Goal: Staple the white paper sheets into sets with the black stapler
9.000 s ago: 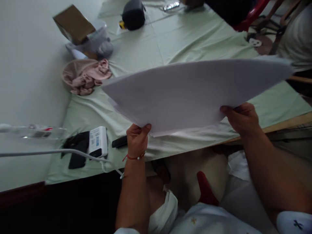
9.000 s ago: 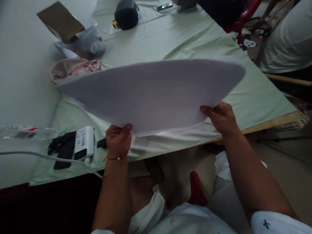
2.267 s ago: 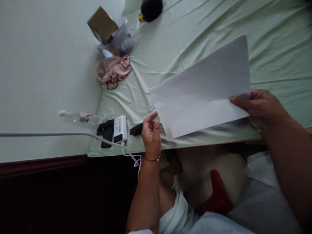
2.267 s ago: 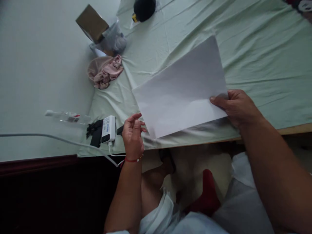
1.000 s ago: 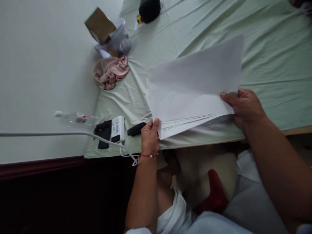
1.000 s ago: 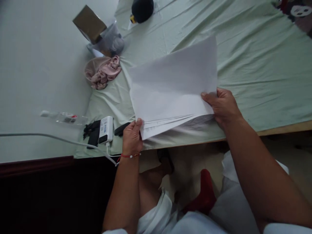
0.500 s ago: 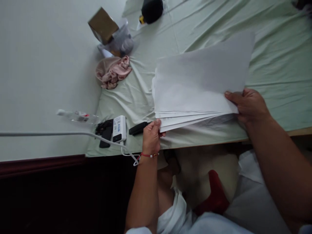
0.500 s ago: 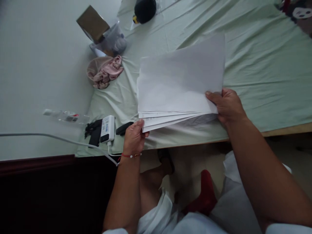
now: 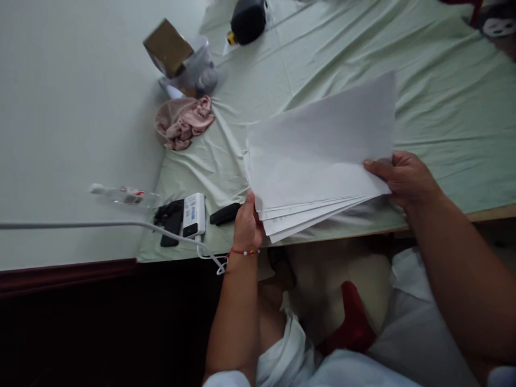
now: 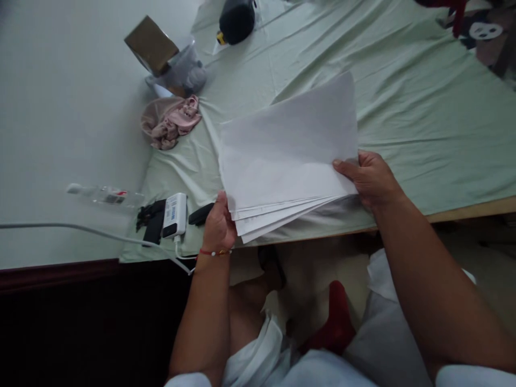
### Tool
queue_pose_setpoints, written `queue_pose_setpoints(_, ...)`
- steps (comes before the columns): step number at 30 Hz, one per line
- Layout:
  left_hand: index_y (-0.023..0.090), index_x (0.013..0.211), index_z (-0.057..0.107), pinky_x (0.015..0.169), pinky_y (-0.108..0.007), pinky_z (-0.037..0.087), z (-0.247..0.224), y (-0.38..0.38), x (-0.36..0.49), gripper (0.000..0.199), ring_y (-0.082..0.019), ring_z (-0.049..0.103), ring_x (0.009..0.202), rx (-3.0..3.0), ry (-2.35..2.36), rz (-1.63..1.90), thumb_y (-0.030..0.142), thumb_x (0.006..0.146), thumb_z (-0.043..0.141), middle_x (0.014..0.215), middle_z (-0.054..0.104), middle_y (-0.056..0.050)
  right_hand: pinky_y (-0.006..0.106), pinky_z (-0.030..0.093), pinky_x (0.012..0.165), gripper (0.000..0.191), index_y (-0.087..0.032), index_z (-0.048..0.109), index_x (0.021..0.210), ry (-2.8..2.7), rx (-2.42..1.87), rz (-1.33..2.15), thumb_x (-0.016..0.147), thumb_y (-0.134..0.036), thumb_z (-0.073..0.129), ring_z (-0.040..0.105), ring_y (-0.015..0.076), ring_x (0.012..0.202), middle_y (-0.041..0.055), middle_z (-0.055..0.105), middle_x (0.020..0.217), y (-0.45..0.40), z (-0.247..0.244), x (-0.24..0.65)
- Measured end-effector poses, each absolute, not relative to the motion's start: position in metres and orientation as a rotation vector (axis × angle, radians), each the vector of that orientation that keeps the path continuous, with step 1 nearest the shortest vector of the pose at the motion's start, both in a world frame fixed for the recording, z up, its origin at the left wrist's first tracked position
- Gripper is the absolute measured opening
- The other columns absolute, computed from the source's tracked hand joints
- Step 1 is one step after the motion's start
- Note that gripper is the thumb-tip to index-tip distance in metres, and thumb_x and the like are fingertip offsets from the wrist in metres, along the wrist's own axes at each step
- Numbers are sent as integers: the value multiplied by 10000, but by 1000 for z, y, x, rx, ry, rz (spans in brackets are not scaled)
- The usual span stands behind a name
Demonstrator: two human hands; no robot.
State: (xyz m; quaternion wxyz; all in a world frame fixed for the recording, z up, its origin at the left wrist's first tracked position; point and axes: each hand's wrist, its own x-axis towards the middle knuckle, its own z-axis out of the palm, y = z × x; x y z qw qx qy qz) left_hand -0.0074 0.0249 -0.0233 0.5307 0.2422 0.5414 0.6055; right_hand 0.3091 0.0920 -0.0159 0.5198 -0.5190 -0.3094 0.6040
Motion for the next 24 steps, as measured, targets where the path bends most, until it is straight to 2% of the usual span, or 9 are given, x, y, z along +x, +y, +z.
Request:
queue_pose_setpoints(3,192,927,795,1048,-441,606,-24,26,-7,509,-303,781,1140,710,1350,1451,562,646,1002,922,842,-74,196,480,524,195,-189,780,714,-805,-1221,1424,602,-239,931,591,90,578,-14,739,699,93,-19,313)
queue_pose_setpoints(8,239,925,791,1131,-373,530,-12,28,-15,427,-217,757,1103,1076,1340,1487,552,703,980,1008,835,-51,226,553,649,230,-218,791,744,-900,-1053,1321,610,-279,967,630,101,658,-26,779,783,98,-22,315)
queue_pose_setpoints(13,260,947,810,1152,-378,512,-4,28,-23,398,-222,751,1112,1184,1314,1558,504,689,991,996,831,-40,307,622,821,281,-275,812,804,-964,-1030,1301,593,-271,997,705,162,824,-23,809,906,95,-19,314)
queue_pose_setpoints(17,263,899,799,1112,-395,537,-8,27,-30,362,-219,750,1034,1225,1380,1632,477,669,979,922,816,-30,356,636,902,332,-290,795,825,-1010,-1033,1218,588,-271,1028,746,237,1062,-16,803,960,93,-21,313)
queue_pose_setpoints(20,263,853,774,1042,-381,565,-13,26,-37,305,-200,735,950,1214,1398,1695,380,647,966,856,786,-7,380,648,930,362,-301,799,851,-1040,-1051,1126,578,-292,1036,724,275,1201,-25,808,993,93,-20,312)
queue_pose_setpoints(24,261,791,729,1016,-382,571,-20,31,-43,281,-212,726,975,1221,1397,1690,306,617,946,807,740,2,408,668,912,366,-311,825,856,-1026,-1034,1191,563,-285,1043,708,298,1244,-11,827,1078,93,-17,310)
